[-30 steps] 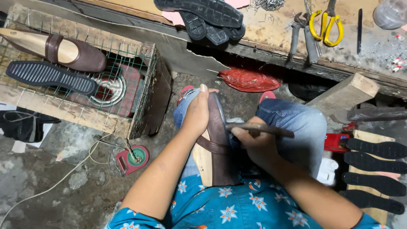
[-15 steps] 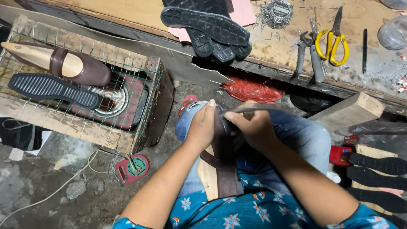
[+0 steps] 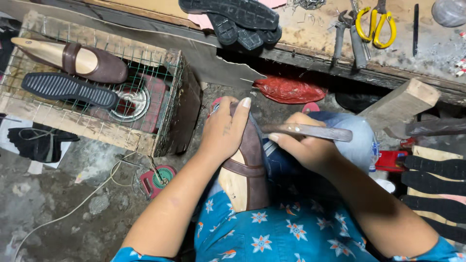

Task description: The person is repairing a brown shoe by attaching a black sole. They use a wooden shoe tree to hold the shoe and a hammer to secure the sole in place.

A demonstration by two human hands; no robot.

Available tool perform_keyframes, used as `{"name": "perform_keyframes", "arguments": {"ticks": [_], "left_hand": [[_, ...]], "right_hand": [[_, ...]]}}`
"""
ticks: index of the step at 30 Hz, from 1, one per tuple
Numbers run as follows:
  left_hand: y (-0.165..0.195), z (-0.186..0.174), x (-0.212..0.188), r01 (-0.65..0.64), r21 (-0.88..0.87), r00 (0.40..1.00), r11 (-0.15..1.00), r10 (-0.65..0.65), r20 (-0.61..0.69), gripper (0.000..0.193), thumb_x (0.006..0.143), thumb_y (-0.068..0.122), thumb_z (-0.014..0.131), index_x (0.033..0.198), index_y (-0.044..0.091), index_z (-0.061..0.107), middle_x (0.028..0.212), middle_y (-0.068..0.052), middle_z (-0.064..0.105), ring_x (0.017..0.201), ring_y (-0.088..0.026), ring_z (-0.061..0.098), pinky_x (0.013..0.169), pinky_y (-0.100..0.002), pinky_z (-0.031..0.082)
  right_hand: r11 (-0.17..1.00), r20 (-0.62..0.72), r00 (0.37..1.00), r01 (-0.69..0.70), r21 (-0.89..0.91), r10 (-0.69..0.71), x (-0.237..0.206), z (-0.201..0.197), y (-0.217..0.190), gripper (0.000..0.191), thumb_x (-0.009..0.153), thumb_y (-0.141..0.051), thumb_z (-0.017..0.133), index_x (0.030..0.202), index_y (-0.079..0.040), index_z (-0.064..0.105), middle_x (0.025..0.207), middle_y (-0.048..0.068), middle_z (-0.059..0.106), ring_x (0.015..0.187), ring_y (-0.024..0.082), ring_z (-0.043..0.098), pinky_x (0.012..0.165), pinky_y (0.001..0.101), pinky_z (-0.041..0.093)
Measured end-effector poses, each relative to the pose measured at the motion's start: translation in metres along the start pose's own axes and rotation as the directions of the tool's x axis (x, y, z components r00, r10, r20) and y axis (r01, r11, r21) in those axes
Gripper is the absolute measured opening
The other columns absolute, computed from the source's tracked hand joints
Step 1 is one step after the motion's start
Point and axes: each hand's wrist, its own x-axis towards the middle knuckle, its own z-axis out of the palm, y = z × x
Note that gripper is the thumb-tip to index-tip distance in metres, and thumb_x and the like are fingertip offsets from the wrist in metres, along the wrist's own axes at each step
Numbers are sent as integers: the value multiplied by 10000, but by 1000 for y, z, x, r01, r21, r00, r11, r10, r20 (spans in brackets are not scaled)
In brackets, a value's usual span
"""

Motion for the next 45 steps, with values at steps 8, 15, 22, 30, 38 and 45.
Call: {"name": "perform_keyframes", "arguments": {"ticks": [8, 15, 22, 30, 38, 45], "left_hand": [[8, 17, -21, -44, 27, 999, 999, 44, -6, 556, 989, 533, 473, 1147, 22, 624, 986, -273, 716, 987, -452, 674, 869, -495, 502], [-57, 28, 7, -95, -176, 995, 980, 88, -50, 539, 1052, 474, 397, 993, -3, 643, 978, -258, 669, 963, -409, 635, 851, -462, 475], [-104, 42, 10, -49, -327, 999, 944, 41, -32, 538, 1093, 434, 350, 923, -20, 583, 882, -166, 595, 880, -254, 566, 849, -381, 456], [-115, 41, 10, -48, -347, 998, 937, 32, -54, 520, 1083, 436, 349, 973, -10, 594, 948, -188, 631, 913, -321, 596, 881, -396, 464], [-119, 51, 10, -47, -299, 998, 953, 32, -57, 526, 1085, 432, 358, 981, -18, 609, 974, -202, 651, 928, -340, 613, 883, -406, 468], [-85, 41, -1, 58, -409, 998, 911, -47, 35, 519, 992, 498, 533, 1139, 3, 580, 1052, -152, 686, 1001, -227, 645, 922, -358, 493]], "right_hand": [[897, 130, 966, 257, -360, -225, -4, 1, -30, 123, 859, -227, 804, 860, -114, 757, 726, 64, 632, 650, 186, 601, 577, 339, 450], [988, 152, 978, -150, 49, 141, 12, 9, -5, 170, 867, -231, 793, 847, -77, 724, 746, 11, 656, 678, 114, 622, 579, 304, 491], [954, 28, 987, -159, 256, 157, -5, 73, 34, 163, 874, -198, 794, 852, -62, 707, 773, -9, 628, 714, 75, 567, 610, 271, 463], [909, 278, 914, -357, 213, 294, -33, 69, 55, 195, 862, -209, 817, 815, -48, 717, 747, 22, 596, 694, 100, 537, 603, 282, 447], [919, 642, 717, -392, 47, 273, -3, 39, 44, 287, 817, -332, 782, 928, -69, 804, 821, 20, 748, 773, 115, 669, 679, 308, 526], [936, 504, 844, -308, 172, 185, -7, 37, 26, 243, 806, -238, 846, 897, -23, 777, 863, 43, 719, 825, 123, 654, 729, 308, 518]]}}
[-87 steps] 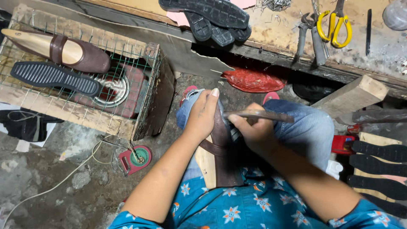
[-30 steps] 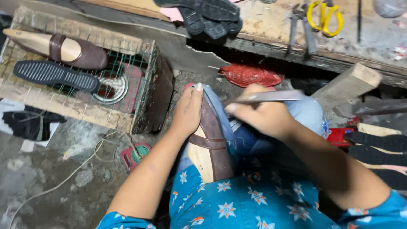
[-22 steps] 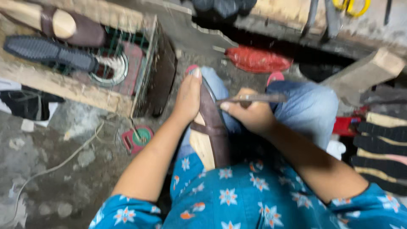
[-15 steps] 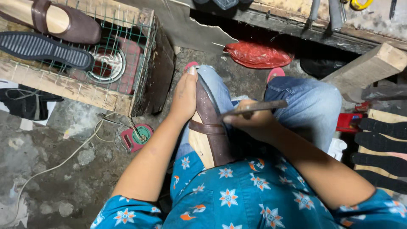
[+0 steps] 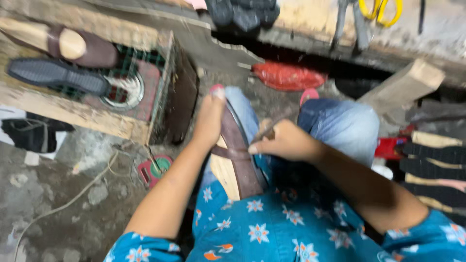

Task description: The person is repairing a brown shoe by attaching a black sole. They use a wooden shoe tree to hold the shoe and a hammer to secure the sole in place.

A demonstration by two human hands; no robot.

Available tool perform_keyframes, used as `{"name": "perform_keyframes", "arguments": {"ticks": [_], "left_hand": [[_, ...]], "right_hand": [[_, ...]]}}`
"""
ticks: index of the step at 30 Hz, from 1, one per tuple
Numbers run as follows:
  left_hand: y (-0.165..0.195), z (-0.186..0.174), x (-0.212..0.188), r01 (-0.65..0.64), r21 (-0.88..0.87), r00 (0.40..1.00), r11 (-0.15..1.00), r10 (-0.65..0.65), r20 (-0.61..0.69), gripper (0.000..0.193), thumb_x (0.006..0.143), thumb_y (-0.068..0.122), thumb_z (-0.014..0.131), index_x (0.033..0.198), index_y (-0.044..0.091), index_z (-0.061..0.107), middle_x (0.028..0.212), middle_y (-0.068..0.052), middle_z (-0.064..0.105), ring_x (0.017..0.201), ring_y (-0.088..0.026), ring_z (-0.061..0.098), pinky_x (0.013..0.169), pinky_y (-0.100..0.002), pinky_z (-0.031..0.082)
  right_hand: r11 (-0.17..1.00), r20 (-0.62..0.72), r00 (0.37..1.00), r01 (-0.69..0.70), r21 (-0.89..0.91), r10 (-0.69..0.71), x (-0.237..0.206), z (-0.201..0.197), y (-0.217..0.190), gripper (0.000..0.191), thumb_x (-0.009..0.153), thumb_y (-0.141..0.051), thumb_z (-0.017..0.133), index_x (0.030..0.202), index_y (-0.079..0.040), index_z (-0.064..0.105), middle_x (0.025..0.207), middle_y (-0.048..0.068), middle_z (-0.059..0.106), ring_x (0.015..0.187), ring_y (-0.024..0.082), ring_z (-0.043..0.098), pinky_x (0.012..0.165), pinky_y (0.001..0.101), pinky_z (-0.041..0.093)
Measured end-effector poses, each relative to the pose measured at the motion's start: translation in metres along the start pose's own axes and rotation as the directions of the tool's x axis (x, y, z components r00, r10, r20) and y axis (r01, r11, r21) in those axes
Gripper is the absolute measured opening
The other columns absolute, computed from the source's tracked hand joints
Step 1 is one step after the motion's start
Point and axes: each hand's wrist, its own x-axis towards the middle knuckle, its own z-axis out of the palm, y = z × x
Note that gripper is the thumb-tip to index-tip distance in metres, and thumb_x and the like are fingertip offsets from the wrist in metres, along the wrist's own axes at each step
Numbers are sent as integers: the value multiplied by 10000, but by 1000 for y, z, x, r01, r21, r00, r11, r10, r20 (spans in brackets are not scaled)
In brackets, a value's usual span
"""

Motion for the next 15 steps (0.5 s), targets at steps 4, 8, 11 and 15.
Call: {"name": "perform_keyframes", "arguments": {"ticks": [4, 8, 11, 15], "left_hand": [[70, -19, -19, -101, 101, 986, 990, 86, 146, 824, 736, 470, 827, 1329, 20, 475, 1148, -155, 681, 1074, -216, 654, 943, -352, 515], [150, -37, -29, -308, 219, 948, 926, 281, 148, 905, 671, 430, 894, 1350, 3, 476, 1196, -154, 699, 1095, -244, 688, 964, -369, 540], [193, -46, -22, -525, 237, 851, 817, 497, 172, 996, 655, 410, 918, 1400, -19, 417, 1307, -198, 648, 1198, -318, 649, 1005, -406, 508], [203, -37, -21, -494, 363, 869, 790, 446, 213, 929, 614, 403, 919, 1371, 69, 497, 1262, -189, 671, 1187, -378, 643, 981, -431, 511]], "right_hand": [[999, -143, 988, 49, -22, -51, -24, -24, -27, 201, 811, -213, 823, 852, -31, 747, 810, 33, 715, 759, 128, 661, 675, 295, 530], [956, -306, 908, 292, -26, -285, -33, -57, -69, 159, 843, -178, 798, 863, -40, 723, 845, 22, 688, 757, 114, 631, 680, 270, 526], [906, -474, 774, 386, -175, -421, -26, -69, -96, 160, 831, -150, 804, 860, -49, 684, 823, 12, 655, 741, 90, 596, 668, 257, 503], [927, -485, 801, 371, -56, -350, -14, -69, -105, 223, 814, -102, 830, 780, -46, 617, 727, 22, 638, 624, 91, 535, 544, 269, 442]]}}
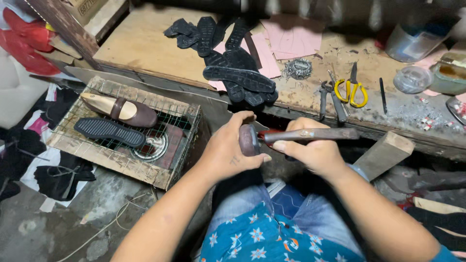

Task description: The person is repairing a brown shoe by attaching a black sole. They use a wooden shoe tree to hold the shoe and a hammer to secure the sole in place.

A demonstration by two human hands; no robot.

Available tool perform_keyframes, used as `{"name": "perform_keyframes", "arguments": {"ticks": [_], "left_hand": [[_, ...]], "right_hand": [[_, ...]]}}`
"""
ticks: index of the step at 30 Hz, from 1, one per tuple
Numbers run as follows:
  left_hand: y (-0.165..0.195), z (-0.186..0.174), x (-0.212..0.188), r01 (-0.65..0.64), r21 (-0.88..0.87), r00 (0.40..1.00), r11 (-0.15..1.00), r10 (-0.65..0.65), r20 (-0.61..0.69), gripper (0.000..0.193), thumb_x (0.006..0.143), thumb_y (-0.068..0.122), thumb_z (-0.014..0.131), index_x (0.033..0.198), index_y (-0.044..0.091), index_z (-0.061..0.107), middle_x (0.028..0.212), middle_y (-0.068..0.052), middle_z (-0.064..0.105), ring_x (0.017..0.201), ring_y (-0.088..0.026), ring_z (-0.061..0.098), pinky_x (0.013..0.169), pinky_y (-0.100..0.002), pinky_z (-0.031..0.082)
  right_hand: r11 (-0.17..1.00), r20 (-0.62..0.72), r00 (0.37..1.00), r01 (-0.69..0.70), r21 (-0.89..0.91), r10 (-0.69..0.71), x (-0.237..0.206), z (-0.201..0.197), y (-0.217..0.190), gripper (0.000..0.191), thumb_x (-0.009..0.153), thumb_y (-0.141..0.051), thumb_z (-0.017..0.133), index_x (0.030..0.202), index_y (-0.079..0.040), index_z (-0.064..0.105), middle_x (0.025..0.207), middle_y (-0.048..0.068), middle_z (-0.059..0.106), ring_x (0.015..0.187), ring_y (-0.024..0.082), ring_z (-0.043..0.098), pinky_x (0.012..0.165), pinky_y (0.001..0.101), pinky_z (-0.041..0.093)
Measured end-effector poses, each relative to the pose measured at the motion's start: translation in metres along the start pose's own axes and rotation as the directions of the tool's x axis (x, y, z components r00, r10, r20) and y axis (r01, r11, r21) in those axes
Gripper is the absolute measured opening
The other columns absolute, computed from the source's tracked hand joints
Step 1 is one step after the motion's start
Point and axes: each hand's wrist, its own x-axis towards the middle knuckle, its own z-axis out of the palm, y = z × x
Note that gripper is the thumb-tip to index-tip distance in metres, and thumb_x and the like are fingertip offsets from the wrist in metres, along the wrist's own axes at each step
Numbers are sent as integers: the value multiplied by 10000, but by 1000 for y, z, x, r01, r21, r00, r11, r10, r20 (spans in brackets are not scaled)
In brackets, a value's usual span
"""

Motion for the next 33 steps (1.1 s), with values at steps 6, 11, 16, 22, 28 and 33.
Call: {"name": "perform_keyframes", "arguments": {"ticks": [6, 11, 16, 22, 28, 33], "left_hand": [[-16, 19, -10, -85, 37, 996, 996, 85, -7, 840, 612, 381, 907, 1312, 83, 552, 1181, -177, 676, 1128, -385, 647, 972, -461, 500], [-20, 21, -5, -84, 96, 996, 992, 85, -9, 828, 563, 334, 901, 1256, 45, 551, 1128, -194, 655, 1095, -400, 621, 939, -471, 497], [-12, 25, -3, -47, 140, 999, 989, 49, -5, 859, 555, 377, 928, 1236, 21, 546, 1113, -204, 646, 1090, -414, 611, 927, -485, 491], [0, 20, -18, -212, 102, 977, 972, 207, 57, 847, 571, 286, 882, 1287, -8, 539, 1226, -214, 646, 1171, -408, 607, 978, -462, 488], [-6, 28, -41, -188, 82, 982, 979, 186, 29, 813, 607, 259, 881, 1302, 2, 547, 1301, -196, 642, 1222, -388, 610, 1032, -449, 481], [-14, 27, -44, -289, 54, 957, 956, 287, 45, 853, 561, 225, 876, 1298, -17, 522, 1366, -225, 602, 1314, -406, 573, 1112, -445, 464]], "right_hand": [[981, 37, 998, 48, 188, -56, -21, 21, 21, 205, 869, -82, 782, 815, -56, 586, 796, 27, 678, 693, 81, 599, 603, 268, 493], [968, -72, 975, 219, 121, -212, -27, 37, 12, 282, 919, -105, 787, 790, -68, 539, 771, 15, 621, 672, 71, 538, 569, 281, 450], [848, 112, 919, 391, -357, -377, -22, 19, -9, 298, 863, -159, 825, 757, -74, 559, 687, -6, 581, 590, 77, 536, 525, 294, 405], [999, 117, 993, 33, -22, -30, -35, 3, -8, 213, 830, -93, 814, 761, -53, 617, 714, 33, 650, 615, 102, 569, 532, 288, 456], [969, 35, 984, 165, 183, -174, -65, 36, 15, 211, 930, -68, 749, 828, -68, 564, 822, 54, 645, 714, 138, 600, 628, 313, 499], [829, 235, 926, 371, -419, -296, -54, 29, 8, 304, 717, -167, 860, 644, -130, 567, 648, 23, 583, 570, 223, 592, 508, 362, 442]]}}
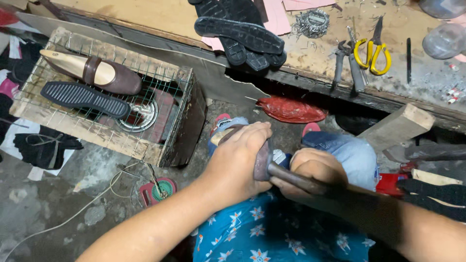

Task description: The person is repairing a brown shoe by attaching a black sole. They use a wooden shoe tree to hold the shoe and a hammer to secure the sole in place.

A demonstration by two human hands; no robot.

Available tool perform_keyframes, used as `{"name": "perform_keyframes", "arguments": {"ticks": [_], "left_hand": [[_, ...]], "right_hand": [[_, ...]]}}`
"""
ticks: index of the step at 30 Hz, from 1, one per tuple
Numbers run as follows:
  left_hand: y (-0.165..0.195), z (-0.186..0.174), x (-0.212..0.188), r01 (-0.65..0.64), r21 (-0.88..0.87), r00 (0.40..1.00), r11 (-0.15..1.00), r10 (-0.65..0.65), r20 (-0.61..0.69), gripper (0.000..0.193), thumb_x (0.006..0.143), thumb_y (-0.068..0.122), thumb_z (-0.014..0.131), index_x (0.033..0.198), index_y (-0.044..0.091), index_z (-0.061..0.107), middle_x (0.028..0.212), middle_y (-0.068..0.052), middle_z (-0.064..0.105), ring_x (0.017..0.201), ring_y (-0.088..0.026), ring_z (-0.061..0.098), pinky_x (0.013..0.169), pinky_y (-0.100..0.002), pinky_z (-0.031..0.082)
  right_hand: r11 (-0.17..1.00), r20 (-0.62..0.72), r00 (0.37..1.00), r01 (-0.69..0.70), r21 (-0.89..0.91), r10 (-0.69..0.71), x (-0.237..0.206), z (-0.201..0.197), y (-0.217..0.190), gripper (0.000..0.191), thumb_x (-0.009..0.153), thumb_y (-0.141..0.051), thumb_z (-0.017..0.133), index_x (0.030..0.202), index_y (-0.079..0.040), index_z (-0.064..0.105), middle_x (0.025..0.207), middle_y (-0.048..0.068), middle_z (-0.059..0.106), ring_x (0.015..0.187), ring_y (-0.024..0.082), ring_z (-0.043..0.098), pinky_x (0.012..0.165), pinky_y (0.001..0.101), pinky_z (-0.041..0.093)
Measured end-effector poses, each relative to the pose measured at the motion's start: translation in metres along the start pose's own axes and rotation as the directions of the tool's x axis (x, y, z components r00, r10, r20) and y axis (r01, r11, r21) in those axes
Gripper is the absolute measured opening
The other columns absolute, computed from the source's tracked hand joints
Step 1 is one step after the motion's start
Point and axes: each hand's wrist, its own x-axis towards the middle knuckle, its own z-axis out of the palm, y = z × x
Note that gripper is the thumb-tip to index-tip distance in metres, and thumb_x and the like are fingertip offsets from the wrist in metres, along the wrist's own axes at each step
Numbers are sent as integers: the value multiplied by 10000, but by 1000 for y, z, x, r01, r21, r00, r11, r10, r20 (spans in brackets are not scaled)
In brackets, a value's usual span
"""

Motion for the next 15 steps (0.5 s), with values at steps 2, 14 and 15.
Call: {"name": "perform_keyframes", "arguments": {"ticks": [2, 14, 15], "left_hand": [[0, -2, 7, 102, 19, 994, 995, -102, 49, 827, 562, 214, 880, 1281, -10, 537, 1357, -222, 612, 1274, -402, 584, 1074, -438, 469], [9, 7, -9, 43, -19, 996, 999, -41, 80, 857, 535, 202, 885, 1289, -9, 535, 1410, -246, 569, 1330, -422, 537, 1128, -477, 421], [9, 8, -10, 22, -18, 998, 1000, -20, 67, 839, 547, 192, 882, 1285, -6, 537, 1421, -247, 564, 1352, -426, 525, 1162, -485, 407]], "right_hand": [[999, 62, 998, -32, -9, 32, 12, -18, 0, 248, 683, -163, 858, 661, -122, 615, 641, 13, 604, 544, 241, 594, 483, 371, 448], [878, -210, 967, -29, 479, 146, -20, 13, -4, 278, 886, -51, 788, 804, -80, 524, 751, 15, 609, 644, 95, 558, 570, 273, 455], [902, -188, 971, -53, 429, 147, -21, 13, -3, 280, 874, -51, 793, 794, -78, 527, 744, 15, 613, 633, 94, 561, 564, 273, 450]]}}
